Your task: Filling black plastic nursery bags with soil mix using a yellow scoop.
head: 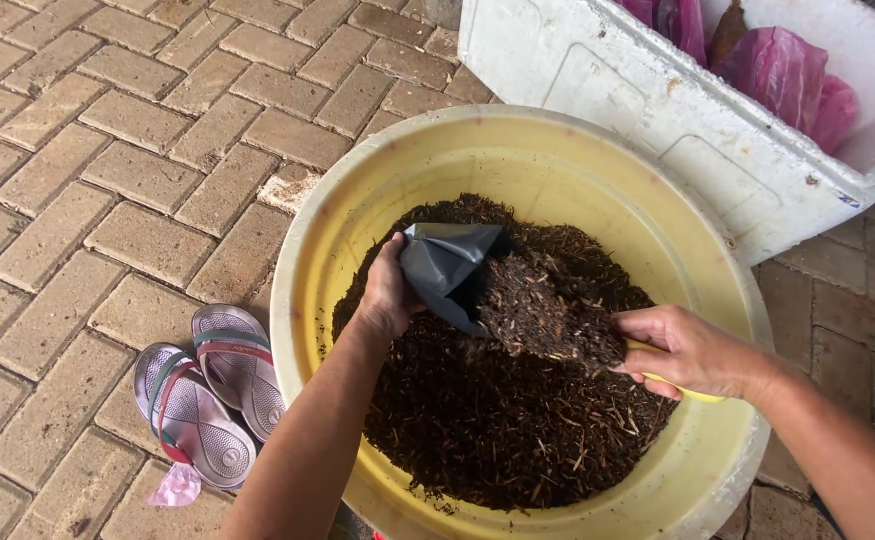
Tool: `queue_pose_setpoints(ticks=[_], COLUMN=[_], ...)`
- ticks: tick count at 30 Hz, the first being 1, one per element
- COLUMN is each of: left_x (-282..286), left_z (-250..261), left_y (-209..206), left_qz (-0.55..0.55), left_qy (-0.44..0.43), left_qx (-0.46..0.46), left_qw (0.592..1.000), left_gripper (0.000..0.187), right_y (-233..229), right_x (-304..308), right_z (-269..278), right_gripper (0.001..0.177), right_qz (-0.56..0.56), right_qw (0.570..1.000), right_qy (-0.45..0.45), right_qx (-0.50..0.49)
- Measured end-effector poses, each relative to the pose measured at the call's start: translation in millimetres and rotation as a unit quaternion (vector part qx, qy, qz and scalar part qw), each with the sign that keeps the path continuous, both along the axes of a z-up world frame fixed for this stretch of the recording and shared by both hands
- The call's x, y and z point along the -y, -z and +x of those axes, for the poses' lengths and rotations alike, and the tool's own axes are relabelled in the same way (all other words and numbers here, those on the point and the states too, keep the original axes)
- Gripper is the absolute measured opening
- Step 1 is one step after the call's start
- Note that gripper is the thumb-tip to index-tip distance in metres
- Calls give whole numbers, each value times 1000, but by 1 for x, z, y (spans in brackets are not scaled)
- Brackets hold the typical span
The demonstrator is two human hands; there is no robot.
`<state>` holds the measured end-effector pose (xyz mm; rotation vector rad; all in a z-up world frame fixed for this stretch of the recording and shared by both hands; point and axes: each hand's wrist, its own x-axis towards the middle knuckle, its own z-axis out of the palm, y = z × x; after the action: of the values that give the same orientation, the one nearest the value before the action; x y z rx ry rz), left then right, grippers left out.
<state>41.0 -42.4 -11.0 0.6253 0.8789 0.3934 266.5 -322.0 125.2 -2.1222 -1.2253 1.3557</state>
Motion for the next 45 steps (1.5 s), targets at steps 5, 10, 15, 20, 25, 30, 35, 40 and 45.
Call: queue_pose_setpoints(ticks=[5,10,15,20,25,30,35,40,45], left_x=[13,22,28,39,8,-3,17,8,-5], left_z=[5,9,14,18,32,26,10,4,0], left_y=[-6,-7,-2,-16,86,107,9,-1,10], left_qz=[46,57,11,32,55,30,33,29,6], left_qy=[25,44,55,106,136,150,46,11,-14], left_qx=[-72,-57,-24,19,118,406,74,90,106], left_qw=[996,996,998,994,982,901,996,995,994], left_gripper=[63,67,65,74,74,53,60,56,61], right_y=[11,-11,-52,-104,-115,-127,-84,24,99], right_x=[-16,-42,-72,-90,-72,-13,30,-23,-25], right_z=[-2,-22,-53,-102,-115,-85,4,32,26], right_gripper=[19,29,31,23,40,40,44,47,37], right_qz=[-26,-55,-78,-97,-25,87,9,-145,-92], right_qw=[1000,998,988,922,814,756,881,865,829], right_qy=[13,12,-17,-119,-212,-192,17,-48,-226], right_qx=[-10,27,131,355,540,620,473,479,503])
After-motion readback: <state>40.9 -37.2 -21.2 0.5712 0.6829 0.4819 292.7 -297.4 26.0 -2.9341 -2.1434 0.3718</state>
